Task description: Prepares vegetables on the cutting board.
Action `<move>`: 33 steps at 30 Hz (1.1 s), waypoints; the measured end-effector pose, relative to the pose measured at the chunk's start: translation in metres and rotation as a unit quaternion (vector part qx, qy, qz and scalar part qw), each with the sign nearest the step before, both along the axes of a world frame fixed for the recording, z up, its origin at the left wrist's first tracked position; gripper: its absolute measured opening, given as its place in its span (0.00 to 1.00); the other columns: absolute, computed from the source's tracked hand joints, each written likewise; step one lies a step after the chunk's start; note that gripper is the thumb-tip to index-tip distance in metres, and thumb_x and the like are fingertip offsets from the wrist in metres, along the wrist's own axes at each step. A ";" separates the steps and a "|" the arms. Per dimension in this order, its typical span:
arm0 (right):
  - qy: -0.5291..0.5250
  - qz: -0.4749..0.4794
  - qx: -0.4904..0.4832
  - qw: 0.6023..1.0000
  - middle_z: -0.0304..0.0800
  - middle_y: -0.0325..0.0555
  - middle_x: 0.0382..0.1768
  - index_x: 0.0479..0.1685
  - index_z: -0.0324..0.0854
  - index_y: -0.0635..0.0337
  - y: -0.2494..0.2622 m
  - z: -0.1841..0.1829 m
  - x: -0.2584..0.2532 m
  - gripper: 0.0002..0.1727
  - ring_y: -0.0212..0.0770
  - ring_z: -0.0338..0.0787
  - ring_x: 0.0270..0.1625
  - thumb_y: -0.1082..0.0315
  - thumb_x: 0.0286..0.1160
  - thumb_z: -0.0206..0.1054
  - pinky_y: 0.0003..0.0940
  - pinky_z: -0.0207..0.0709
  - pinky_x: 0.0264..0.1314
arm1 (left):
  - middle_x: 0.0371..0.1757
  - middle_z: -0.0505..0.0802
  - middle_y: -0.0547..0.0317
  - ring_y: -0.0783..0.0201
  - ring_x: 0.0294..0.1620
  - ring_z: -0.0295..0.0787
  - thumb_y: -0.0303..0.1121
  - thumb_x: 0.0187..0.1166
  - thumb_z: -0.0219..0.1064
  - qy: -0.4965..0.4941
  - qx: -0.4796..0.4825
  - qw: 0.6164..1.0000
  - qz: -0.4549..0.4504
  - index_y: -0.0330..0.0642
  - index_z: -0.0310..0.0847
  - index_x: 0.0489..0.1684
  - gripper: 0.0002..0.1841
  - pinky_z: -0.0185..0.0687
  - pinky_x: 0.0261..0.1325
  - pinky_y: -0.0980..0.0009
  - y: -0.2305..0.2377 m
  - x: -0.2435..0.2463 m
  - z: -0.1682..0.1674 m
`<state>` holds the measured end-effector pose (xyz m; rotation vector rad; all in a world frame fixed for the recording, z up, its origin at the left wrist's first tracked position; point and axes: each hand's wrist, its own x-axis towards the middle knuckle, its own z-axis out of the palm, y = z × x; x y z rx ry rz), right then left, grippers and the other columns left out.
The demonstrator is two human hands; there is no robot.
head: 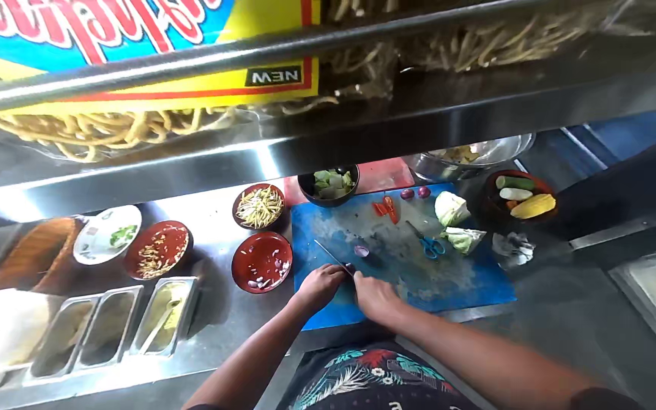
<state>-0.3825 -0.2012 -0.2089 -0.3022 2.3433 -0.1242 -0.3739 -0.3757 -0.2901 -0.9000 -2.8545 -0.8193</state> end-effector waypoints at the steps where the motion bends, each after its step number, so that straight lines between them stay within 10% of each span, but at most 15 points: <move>1: 0.008 -0.003 -0.003 1.000 0.90 0.63 0.58 0.78 0.67 0.60 0.003 -0.009 0.002 0.23 0.65 0.91 0.61 0.64 0.87 0.53 0.65 0.84 0.57 | 0.56 0.96 0.56 0.59 0.61 0.93 0.24 0.84 0.63 0.007 0.003 1.000 0.003 0.40 0.92 0.42 0.09 0.88 0.67 0.61 0.000 0.001 -0.002; 33: -0.009 0.004 0.005 1.000 0.90 0.59 0.57 0.72 0.72 0.59 -0.015 0.008 -0.005 0.20 0.61 0.91 0.61 0.62 0.86 0.54 0.63 0.84 0.58 | 0.52 0.96 0.51 0.54 0.59 0.93 0.25 0.77 0.70 0.106 0.073 0.991 0.043 0.37 0.93 0.42 0.06 0.89 0.65 0.61 -0.002 0.019 -0.037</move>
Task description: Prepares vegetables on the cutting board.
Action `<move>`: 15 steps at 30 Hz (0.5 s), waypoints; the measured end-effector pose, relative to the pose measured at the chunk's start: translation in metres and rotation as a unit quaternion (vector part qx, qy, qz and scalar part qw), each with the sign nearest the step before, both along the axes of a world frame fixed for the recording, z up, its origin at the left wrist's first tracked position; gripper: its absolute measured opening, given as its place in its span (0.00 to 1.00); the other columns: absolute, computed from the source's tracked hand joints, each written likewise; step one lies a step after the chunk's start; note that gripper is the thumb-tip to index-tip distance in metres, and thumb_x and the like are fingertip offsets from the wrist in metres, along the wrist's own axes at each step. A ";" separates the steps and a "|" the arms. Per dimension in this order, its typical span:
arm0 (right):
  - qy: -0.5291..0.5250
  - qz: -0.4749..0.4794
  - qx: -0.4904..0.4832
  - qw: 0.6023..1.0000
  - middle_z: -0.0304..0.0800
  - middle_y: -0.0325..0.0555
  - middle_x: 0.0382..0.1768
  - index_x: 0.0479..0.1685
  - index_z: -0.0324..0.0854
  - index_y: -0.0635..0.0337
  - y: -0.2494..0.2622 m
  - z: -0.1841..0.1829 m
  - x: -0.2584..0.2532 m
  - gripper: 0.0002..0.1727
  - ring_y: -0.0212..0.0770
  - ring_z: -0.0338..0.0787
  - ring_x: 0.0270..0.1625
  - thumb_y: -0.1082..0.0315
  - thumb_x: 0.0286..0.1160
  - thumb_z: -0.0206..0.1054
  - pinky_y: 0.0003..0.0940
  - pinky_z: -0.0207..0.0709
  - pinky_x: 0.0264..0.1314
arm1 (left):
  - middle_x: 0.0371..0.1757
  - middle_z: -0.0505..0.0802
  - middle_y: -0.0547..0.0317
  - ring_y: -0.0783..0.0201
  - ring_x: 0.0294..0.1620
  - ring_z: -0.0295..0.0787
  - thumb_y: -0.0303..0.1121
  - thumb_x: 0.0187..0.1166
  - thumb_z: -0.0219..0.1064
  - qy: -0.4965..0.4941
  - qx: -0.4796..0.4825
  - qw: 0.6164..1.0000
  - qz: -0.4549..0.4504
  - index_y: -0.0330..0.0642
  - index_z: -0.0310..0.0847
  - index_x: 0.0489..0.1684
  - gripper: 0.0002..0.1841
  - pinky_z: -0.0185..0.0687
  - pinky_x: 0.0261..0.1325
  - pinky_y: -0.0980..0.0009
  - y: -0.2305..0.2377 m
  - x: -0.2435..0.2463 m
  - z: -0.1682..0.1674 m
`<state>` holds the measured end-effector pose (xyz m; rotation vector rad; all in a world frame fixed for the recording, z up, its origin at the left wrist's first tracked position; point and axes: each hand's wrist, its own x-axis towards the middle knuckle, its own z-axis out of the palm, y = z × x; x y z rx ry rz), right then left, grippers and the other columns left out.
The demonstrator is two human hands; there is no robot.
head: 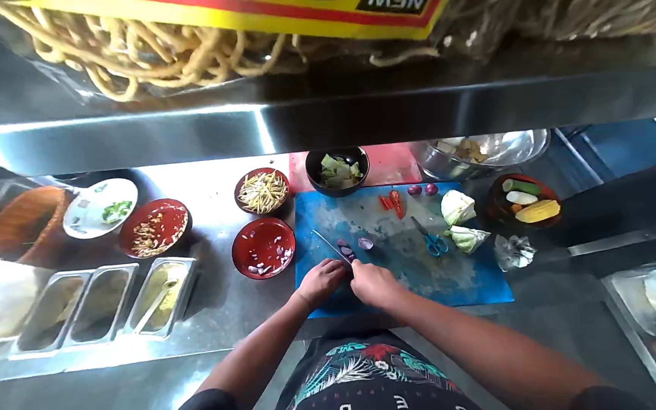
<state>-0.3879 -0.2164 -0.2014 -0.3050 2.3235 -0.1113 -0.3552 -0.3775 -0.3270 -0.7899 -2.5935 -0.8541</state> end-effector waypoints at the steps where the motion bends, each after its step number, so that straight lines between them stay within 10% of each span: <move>1: 0.003 -0.011 -0.007 1.000 0.90 0.60 0.56 0.72 0.71 0.59 0.001 -0.007 0.007 0.20 0.62 0.92 0.60 0.62 0.87 0.53 0.63 0.84 0.57 | 0.53 0.96 0.51 0.55 0.60 0.93 0.25 0.77 0.69 0.001 0.001 1.000 0.002 0.37 0.93 0.42 0.06 0.89 0.66 0.61 0.000 0.000 -0.001; 10: 0.005 0.006 -0.023 1.000 0.91 0.58 0.54 0.67 0.75 0.56 0.021 -0.006 -0.017 0.17 0.60 0.92 0.59 0.61 0.85 0.53 0.62 0.83 0.57 | 0.63 0.93 0.49 0.53 0.69 0.88 0.25 0.81 0.64 -0.073 -0.065 0.995 -0.016 0.37 0.90 0.59 0.14 0.83 0.74 0.59 0.004 0.000 0.010; 15: -0.020 0.021 0.016 0.999 0.90 0.58 0.57 0.69 0.72 0.59 0.017 0.015 -0.009 0.19 0.59 0.91 0.62 0.62 0.85 0.55 0.61 0.83 0.59 | 0.56 0.95 0.52 0.54 0.62 0.92 0.19 0.79 0.64 -0.054 -0.080 0.995 -0.032 0.38 0.92 0.49 0.11 0.88 0.66 0.58 -0.002 -0.003 0.014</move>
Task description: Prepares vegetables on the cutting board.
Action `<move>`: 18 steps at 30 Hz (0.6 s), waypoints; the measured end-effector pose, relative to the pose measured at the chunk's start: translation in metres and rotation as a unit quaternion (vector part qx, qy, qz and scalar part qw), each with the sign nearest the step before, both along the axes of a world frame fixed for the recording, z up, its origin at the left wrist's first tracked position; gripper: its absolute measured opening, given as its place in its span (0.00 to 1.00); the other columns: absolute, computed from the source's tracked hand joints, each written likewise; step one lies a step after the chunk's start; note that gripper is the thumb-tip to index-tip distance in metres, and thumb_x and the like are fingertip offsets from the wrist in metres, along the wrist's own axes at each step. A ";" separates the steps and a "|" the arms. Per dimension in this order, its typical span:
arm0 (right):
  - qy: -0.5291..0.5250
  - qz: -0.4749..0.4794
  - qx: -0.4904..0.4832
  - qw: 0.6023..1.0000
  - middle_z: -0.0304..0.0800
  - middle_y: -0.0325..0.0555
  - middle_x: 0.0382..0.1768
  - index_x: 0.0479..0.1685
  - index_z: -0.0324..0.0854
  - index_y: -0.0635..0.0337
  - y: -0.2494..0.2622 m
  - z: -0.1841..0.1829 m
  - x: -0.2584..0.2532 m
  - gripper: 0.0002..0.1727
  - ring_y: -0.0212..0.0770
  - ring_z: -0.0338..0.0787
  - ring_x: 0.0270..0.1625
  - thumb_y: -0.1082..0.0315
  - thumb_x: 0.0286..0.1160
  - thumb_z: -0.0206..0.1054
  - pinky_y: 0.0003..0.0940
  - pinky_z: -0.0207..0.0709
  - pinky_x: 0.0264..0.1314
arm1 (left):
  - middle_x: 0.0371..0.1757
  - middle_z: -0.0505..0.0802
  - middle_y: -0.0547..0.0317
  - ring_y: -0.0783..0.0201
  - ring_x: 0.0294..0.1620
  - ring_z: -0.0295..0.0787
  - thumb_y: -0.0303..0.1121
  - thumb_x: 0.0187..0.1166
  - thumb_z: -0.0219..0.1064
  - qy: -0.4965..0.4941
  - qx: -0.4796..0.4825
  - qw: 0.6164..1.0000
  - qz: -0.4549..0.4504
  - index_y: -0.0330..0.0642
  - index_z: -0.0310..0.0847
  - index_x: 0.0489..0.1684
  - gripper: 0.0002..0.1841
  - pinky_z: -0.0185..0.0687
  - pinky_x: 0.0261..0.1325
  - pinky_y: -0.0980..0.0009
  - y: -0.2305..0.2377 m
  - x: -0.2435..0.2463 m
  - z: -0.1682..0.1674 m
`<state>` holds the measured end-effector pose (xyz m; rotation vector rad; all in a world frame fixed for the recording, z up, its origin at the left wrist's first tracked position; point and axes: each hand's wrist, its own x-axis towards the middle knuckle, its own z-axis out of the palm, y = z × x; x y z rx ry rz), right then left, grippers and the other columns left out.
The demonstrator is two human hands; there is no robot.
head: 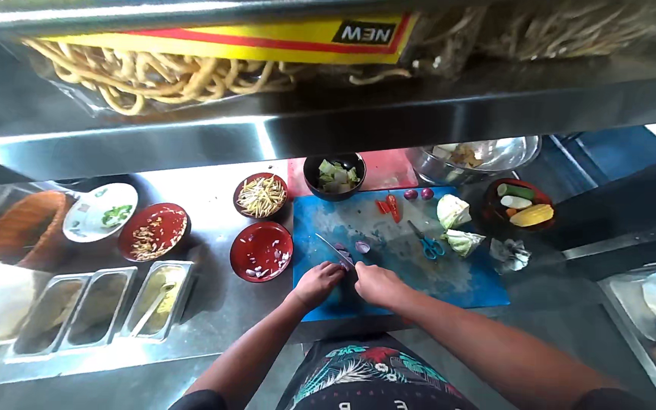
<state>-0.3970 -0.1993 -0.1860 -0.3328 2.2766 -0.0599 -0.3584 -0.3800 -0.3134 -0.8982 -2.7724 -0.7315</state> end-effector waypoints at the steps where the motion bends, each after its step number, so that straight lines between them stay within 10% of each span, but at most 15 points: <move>1: -0.007 -0.005 0.010 1.000 0.89 0.59 0.58 0.71 0.71 0.60 -0.002 0.005 0.005 0.20 0.60 0.91 0.62 0.63 0.85 0.55 0.61 0.83 0.60 | 0.54 0.95 0.53 0.54 0.60 0.93 0.20 0.78 0.66 0.015 -0.005 1.000 0.003 0.39 0.92 0.48 0.10 0.89 0.64 0.58 0.000 0.000 -0.002; 18: 0.019 -0.041 -0.012 0.999 0.90 0.61 0.58 0.75 0.69 0.59 -0.018 -0.024 0.017 0.21 0.62 0.91 0.62 0.62 0.88 0.53 0.63 0.83 0.59 | 0.51 0.96 0.53 0.54 0.58 0.93 0.21 0.75 0.69 0.050 0.013 0.998 0.034 0.39 0.92 0.46 0.08 0.88 0.67 0.58 -0.002 0.003 -0.012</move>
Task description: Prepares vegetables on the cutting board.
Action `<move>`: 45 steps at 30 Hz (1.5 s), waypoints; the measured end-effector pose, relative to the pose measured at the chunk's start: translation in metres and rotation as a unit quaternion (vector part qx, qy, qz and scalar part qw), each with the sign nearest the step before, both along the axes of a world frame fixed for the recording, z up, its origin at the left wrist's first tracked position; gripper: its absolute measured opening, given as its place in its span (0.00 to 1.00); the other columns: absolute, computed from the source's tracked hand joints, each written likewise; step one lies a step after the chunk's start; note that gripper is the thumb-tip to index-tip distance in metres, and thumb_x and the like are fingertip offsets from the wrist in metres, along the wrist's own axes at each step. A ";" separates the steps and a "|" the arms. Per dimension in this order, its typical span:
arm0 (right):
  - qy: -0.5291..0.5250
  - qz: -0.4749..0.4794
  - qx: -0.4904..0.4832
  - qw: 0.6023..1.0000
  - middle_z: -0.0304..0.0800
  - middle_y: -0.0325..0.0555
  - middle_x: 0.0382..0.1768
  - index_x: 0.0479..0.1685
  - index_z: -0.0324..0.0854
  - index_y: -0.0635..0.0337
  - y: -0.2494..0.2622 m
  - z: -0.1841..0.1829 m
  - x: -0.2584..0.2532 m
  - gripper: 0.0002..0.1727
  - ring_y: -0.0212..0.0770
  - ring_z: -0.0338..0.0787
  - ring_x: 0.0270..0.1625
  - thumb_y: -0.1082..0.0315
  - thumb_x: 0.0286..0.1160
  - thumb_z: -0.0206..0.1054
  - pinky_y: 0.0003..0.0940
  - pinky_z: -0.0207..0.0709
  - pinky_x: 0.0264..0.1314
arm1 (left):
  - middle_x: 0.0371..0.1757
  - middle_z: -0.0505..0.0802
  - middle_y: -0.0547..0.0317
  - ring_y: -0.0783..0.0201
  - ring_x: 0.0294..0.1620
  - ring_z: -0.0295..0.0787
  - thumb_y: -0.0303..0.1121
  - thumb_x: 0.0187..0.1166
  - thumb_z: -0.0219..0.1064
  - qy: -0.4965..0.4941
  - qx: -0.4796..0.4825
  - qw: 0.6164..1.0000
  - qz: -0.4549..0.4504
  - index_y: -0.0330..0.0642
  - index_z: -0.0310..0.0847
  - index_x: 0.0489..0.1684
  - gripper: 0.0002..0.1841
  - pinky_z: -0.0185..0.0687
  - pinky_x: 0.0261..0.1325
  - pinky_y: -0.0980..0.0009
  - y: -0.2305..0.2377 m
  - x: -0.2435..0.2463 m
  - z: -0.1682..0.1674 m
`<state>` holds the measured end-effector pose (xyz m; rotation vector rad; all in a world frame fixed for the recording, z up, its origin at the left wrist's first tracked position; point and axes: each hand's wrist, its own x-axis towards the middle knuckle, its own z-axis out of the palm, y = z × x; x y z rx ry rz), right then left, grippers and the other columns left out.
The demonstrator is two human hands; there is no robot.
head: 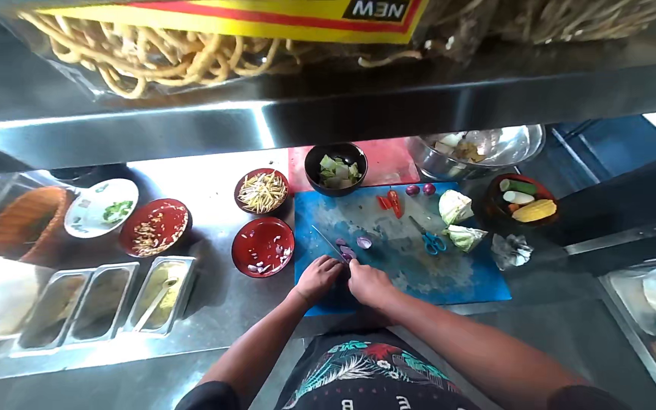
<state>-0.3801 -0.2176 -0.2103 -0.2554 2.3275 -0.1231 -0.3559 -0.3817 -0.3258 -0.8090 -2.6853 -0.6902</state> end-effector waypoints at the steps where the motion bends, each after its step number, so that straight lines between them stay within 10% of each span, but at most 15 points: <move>1: -0.003 -0.001 0.004 1.000 0.90 0.60 0.59 0.74 0.70 0.59 -0.001 0.005 0.001 0.21 0.61 0.91 0.62 0.62 0.86 0.54 0.63 0.83 0.59 | 0.50 0.96 0.53 0.54 0.58 0.93 0.22 0.75 0.69 0.002 0.002 1.000 0.001 0.39 0.92 0.46 0.08 0.88 0.66 0.58 0.000 0.000 -0.001; 11: 0.041 0.034 -0.004 0.999 0.91 0.58 0.53 0.69 0.74 0.56 0.000 0.023 -0.015 0.18 0.60 0.92 0.58 0.62 0.85 0.54 0.61 0.85 0.56 | 0.53 0.96 0.51 0.54 0.61 0.92 0.28 0.79 0.68 -0.040 0.046 0.998 0.035 0.38 0.93 0.46 0.08 0.87 0.69 0.59 0.000 0.005 0.005; 16: 0.151 0.057 -0.048 0.986 0.88 0.53 0.53 0.68 0.78 0.53 0.045 0.036 -0.010 0.21 0.56 0.90 0.56 0.64 0.76 0.67 0.54 0.85 0.57 | 0.53 0.93 0.56 0.56 0.61 0.88 0.35 0.79 0.66 0.093 0.103 0.985 0.105 0.50 0.93 0.52 0.12 0.85 0.67 0.56 0.009 0.023 0.037; 21: 0.197 0.071 -0.064 0.976 0.88 0.53 0.52 0.69 0.77 0.53 0.071 0.033 0.003 0.24 0.55 0.91 0.56 0.68 0.71 0.71 0.52 0.86 0.56 | 0.90 0.73 0.59 0.52 0.93 0.60 0.50 0.89 0.56 -0.002 -0.026 1.000 0.016 0.62 0.74 0.85 0.25 0.55 0.92 0.46 0.034 0.017 0.049; 27: 0.173 0.030 -0.022 0.984 0.89 0.56 0.57 0.69 0.79 0.55 0.120 0.048 0.039 0.25 0.59 0.90 0.60 0.69 0.70 0.72 0.55 0.84 0.62 | 0.96 0.60 0.66 0.57 0.99 0.40 0.57 0.93 0.36 -0.119 -0.118 0.986 -0.018 0.54 0.56 0.95 0.34 0.33 0.97 0.47 0.009 -0.003 0.023; 32: 0.066 -0.146 -0.145 0.976 0.90 0.54 0.53 0.68 0.79 0.55 0.172 0.025 0.098 0.22 0.53 0.92 0.52 0.55 0.81 0.65 0.56 0.84 0.56 | 0.85 0.77 0.49 0.48 0.87 0.70 0.44 0.91 0.56 -0.265 0.007 0.964 -0.010 0.43 0.68 0.87 0.28 0.63 0.89 0.46 -0.012 -0.049 0.046; 37: -0.035 -0.448 -0.349 0.822 0.87 0.49 0.35 0.63 0.75 0.62 0.145 -0.044 0.147 0.18 0.43 0.88 0.25 0.58 0.86 0.61 0.40 0.87 0.27 | 0.76 0.82 0.43 0.39 0.79 0.74 0.59 0.81 0.67 -0.352 -0.066 0.934 -0.024 0.49 0.78 0.80 0.33 0.71 0.80 0.40 -0.003 -0.090 0.060; 40: -0.025 -0.465 -0.383 0.798 0.87 0.47 0.31 0.59 0.77 0.61 0.110 -0.068 0.153 0.19 0.42 0.88 0.24 0.54 0.87 0.58 0.40 0.86 0.27 | 0.74 0.81 0.42 0.38 0.76 0.76 0.61 0.66 0.79 -0.367 -0.133 0.919 -0.050 0.54 0.79 0.77 0.38 0.76 0.75 0.39 0.005 -0.077 0.068; 45: -0.058 -0.450 -0.415 0.788 0.86 0.47 0.31 0.61 0.75 0.61 0.065 -0.077 0.137 0.19 0.42 0.87 0.23 0.54 0.90 0.57 0.39 0.86 0.26 | 0.76 0.77 0.34 0.35 0.71 0.80 0.36 0.61 0.87 -0.396 -0.093 0.913 0.018 0.46 0.77 0.77 0.38 0.80 0.71 0.39 0.009 -0.038 0.078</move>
